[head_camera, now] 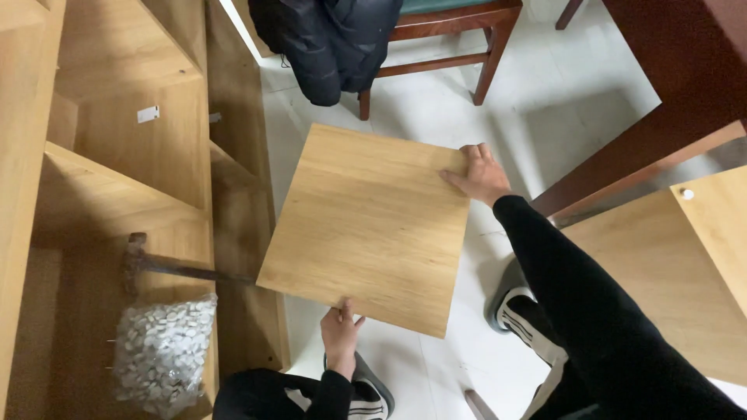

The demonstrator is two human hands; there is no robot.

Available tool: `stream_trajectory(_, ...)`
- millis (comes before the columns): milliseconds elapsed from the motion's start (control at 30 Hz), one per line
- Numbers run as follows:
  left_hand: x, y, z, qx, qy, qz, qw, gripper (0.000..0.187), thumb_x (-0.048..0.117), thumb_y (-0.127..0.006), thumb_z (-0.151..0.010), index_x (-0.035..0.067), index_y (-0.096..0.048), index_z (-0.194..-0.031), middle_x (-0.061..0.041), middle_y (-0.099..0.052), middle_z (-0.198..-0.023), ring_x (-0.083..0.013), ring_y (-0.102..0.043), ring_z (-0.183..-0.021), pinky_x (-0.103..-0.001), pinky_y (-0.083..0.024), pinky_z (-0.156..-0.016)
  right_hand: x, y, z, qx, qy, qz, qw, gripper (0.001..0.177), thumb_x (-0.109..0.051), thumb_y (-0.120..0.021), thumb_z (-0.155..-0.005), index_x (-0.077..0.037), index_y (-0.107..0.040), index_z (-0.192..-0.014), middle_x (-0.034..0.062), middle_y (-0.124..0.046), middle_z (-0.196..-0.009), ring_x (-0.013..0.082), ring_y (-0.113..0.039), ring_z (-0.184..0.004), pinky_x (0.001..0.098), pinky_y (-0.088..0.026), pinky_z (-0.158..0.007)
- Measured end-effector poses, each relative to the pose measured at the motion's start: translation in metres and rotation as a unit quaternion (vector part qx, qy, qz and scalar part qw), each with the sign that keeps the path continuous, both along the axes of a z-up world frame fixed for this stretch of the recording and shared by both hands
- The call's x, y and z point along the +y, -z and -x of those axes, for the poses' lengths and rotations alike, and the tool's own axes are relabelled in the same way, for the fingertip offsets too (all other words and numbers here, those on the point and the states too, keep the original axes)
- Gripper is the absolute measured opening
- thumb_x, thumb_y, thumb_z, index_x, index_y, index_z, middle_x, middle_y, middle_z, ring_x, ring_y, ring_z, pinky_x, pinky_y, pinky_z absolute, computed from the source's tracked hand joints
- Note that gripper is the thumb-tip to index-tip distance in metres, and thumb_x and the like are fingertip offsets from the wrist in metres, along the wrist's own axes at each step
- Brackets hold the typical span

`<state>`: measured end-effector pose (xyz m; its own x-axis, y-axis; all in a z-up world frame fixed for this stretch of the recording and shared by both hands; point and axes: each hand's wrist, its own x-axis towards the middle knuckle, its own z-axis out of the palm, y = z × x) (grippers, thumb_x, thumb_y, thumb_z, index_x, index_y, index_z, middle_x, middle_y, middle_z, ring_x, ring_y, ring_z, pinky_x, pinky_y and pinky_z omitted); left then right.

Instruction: The person uses a hammer to attach white plastic feet to the corners of a wooden board. They repeatedly pick up the feet from a nearby shelf and hammer them into place on the board.

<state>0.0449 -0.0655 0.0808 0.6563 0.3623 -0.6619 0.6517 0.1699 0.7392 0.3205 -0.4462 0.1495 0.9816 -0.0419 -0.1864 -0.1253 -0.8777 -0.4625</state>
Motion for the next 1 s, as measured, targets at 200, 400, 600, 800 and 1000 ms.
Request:
stream_trajectory(200,0.020,0.003,-0.027,-0.020,0.010,0.000,1.000,0.041,0.031,-0.062,-0.121,-0.006,-0.073,-0.136,-0.024,-0.076,-0.143,-0.0364,-0.077,-0.140,-0.055,-0.072,-0.112,-0.042,0.002,0.071,0.002,0.113,-0.115,0.987,0.089,-0.067,-0.084,-0.097,-0.013,-0.060,-0.163,0.0105,-0.056,-0.150,0.0326,-0.068,-0.137,0.0499,-0.057,-0.115)
stream_trajectory(400,0.036,0.005,-0.032,-0.049,0.121,-0.167,0.977,0.072,0.058,-0.053,-0.125,0.006,-0.051,-0.176,-0.026,-0.055,-0.178,-0.0526,-0.051,-0.163,-0.068,-0.049,-0.134,-0.068,0.039,0.157,-0.039,0.121,-0.158,0.979,0.087,-0.059,-0.100,-0.097,-0.008,-0.063,-0.157,0.0136,-0.057,-0.143,0.0332,-0.068,-0.145,0.0447,-0.063,-0.117)
stream_trajectory(600,-0.032,-0.094,0.029,-0.034,0.156,-0.054,0.986,0.103,0.054,-0.063,-0.120,0.021,0.006,-0.189,-0.029,-0.034,-0.190,-0.0515,-0.040,-0.172,-0.069,-0.041,-0.139,-0.045,0.010,0.235,-0.014,0.133,-0.280,0.951,0.136,-0.025,-0.116,-0.072,0.007,-0.038,-0.178,0.0334,-0.047,-0.171,0.0493,-0.041,-0.172,0.0517,-0.057,-0.128)
stream_trajectory(800,-0.037,-0.077,0.025,-0.065,0.140,-0.093,0.984,0.101,0.048,-0.068,-0.120,0.008,-0.002,-0.186,-0.033,-0.040,-0.186,-0.0503,-0.044,-0.170,-0.064,-0.041,-0.141,-0.040,0.019,0.259,-0.047,0.214,-0.261,0.940,0.116,-0.036,-0.113,-0.082,-0.006,-0.044,-0.171,0.0148,-0.051,-0.165,0.0342,-0.046,-0.169,0.0431,-0.054,-0.132)
stream_trajectory(1000,-0.037,-0.076,0.025,-0.064,0.134,-0.111,0.983,0.104,0.057,-0.066,-0.119,0.008,-0.003,-0.187,-0.030,-0.034,-0.189,-0.0473,-0.038,-0.174,-0.063,-0.034,-0.145,-0.040,-0.010,0.271,-0.002,0.242,-0.364,0.899,0.130,-0.050,-0.103,-0.092,-0.004,-0.026,-0.186,0.0256,-0.036,-0.185,0.0431,-0.032,-0.177,0.0492,-0.040,-0.145)
